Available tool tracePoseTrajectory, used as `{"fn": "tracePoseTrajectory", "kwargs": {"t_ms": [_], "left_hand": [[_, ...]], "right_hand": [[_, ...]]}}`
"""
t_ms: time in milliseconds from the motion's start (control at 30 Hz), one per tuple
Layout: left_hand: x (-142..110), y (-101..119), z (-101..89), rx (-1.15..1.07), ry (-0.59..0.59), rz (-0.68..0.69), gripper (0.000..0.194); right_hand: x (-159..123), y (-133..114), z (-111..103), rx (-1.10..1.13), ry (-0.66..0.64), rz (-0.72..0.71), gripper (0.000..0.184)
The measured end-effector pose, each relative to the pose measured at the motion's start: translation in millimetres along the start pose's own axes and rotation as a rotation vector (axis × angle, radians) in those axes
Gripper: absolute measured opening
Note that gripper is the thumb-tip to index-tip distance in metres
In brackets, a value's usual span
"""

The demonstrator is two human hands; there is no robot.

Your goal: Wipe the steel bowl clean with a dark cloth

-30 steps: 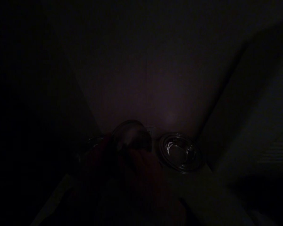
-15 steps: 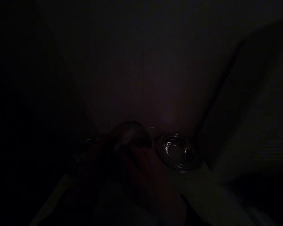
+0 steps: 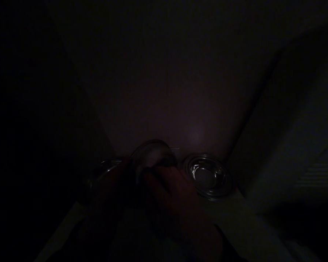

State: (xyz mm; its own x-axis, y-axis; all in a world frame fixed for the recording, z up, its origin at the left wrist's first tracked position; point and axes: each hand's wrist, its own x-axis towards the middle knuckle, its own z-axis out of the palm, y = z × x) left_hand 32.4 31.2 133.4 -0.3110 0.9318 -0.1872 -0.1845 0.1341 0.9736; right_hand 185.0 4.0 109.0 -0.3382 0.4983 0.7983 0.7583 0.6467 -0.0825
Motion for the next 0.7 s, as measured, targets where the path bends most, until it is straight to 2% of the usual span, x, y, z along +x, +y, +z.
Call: {"fn": "tracePoseTrajectory", "kwargs": {"t_ms": [100,200,367,467,700], "left_hand": [[-2,2,3.2,-0.076,-0.032,-0.073,0.036],[-4,3,5.1,-0.085,-0.040,-0.089,0.035],[1,0,-0.4,-0.058,-0.006,-0.102,0.036],[2,-1,-1.4,-0.051,0.008,-0.090,0.035],[-1,-2,4.2,-0.070,-0.026,-0.106,0.031]], "right_hand": [[2,9,-1,0.003,0.006,0.043,0.031],[3,13,-1,-0.007,0.037,0.040,0.030],[0,-2,0,0.004,0.028,-0.043,0.029],[0,-3,-1,0.003,0.030,-0.055,0.028],[3,15,-4,0.008,0.041,0.047,0.030]]}}
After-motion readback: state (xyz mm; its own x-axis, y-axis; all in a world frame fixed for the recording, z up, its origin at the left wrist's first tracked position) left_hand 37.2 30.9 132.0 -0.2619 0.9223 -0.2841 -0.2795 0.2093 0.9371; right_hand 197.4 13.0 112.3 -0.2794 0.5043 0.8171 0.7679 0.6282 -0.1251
